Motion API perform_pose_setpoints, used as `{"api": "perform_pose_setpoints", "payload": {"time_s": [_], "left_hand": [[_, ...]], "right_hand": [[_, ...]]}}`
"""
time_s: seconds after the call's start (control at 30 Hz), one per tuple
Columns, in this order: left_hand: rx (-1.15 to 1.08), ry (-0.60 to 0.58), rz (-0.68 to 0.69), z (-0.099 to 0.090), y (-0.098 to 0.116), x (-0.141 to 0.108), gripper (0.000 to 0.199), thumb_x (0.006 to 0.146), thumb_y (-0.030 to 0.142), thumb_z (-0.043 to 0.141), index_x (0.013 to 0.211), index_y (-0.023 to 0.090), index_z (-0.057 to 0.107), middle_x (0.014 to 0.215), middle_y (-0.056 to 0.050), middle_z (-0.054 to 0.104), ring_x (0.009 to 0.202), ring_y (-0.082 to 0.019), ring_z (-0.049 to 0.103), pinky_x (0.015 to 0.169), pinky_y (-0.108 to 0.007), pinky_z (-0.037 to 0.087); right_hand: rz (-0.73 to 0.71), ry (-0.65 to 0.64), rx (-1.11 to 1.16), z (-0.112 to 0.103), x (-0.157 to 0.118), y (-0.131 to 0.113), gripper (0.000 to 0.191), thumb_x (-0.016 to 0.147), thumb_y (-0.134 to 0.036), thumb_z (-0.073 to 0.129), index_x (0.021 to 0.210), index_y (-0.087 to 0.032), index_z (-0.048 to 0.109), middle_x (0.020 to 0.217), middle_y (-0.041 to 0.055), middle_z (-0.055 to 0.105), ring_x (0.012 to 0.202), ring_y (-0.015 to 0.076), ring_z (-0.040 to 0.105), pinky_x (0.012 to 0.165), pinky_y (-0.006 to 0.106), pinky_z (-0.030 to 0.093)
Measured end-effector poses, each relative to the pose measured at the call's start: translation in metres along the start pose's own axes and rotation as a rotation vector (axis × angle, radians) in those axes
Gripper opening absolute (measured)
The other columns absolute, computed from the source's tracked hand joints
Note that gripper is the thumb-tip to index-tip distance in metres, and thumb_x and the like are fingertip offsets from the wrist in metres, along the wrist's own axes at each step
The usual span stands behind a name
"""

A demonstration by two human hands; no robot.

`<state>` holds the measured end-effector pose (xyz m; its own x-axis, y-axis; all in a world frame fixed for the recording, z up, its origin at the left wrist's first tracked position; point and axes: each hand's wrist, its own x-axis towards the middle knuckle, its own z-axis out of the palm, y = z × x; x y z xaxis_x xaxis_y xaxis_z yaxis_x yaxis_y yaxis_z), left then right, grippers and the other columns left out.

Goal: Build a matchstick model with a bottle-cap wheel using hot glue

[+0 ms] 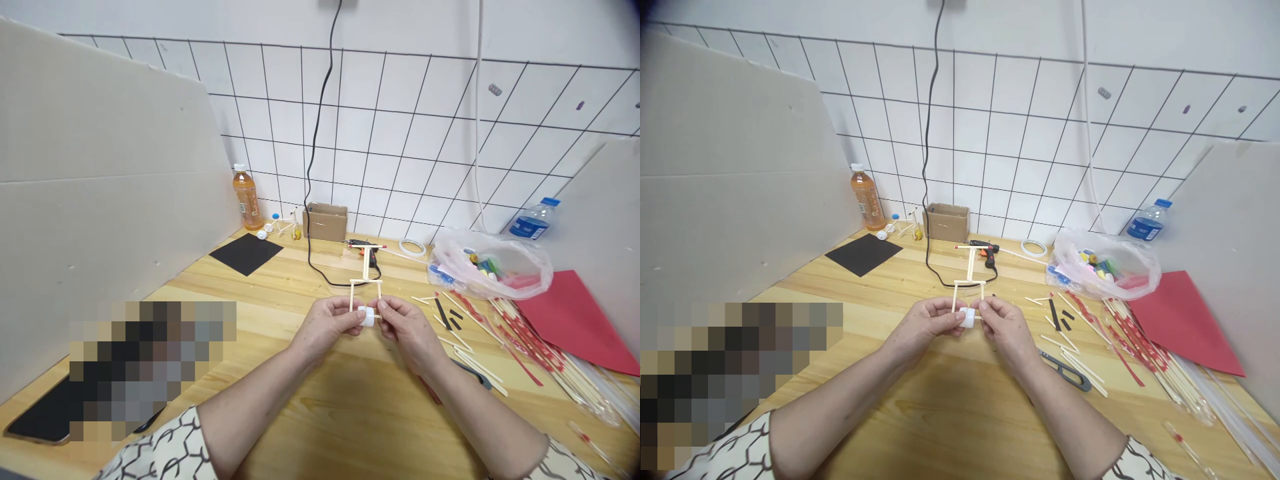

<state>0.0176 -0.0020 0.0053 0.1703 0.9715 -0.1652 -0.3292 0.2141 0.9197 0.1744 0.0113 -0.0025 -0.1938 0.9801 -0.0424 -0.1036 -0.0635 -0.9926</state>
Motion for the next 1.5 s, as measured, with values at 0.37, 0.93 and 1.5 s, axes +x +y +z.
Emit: {"api": "perform_pose_setpoints", "payload": {"time_s": [0.37,0.93,1.5], "left_hand": [[0.009,0.008,-0.018,0.0,0.001,0.0,0.043,0.048,0.034,0.082,0.08,0.009,0.067,0.068,-0.004,0.067,0.057,-0.01,0.056,0.059,-0.023,0.046],[0.069,-0.012,-0.105,-0.012,-0.004,0.007,0.038,0.06,0.043,0.072,0.079,0.01,0.07,0.071,-0.008,0.067,0.063,-0.014,0.058,0.062,-0.026,0.046],[0.114,0.027,-0.117,-0.03,0.002,-0.008,0.035,0.053,0.038,0.076,0.072,0.009,0.071,0.058,-0.003,0.061,0.052,-0.009,0.051,0.056,-0.024,0.042]], "right_hand": [[0.014,0.003,0.0,0.001,-0.001,0.0,0.032,0.07,-0.046,0.065,0.079,-0.015,0.065,0.049,-0.0059,0.042,0.045,0.0064,0.029,0.044,0.022,0.019],[0.115,0.016,0.023,0.006,-0.002,0.003,0.035,0.062,-0.046,0.069,0.079,-0.015,0.063,0.047,-0.0072,0.04,0.043,0.0062,0.028,0.042,0.021,0.018],[0.229,-0.088,0.012,0.016,-0.013,0.01,0.035,0.061,-0.046,0.071,0.073,-0.014,0.064,0.043,-0.0074,0.039,0.04,0.0043,0.027,0.041,0.021,0.014]]}}
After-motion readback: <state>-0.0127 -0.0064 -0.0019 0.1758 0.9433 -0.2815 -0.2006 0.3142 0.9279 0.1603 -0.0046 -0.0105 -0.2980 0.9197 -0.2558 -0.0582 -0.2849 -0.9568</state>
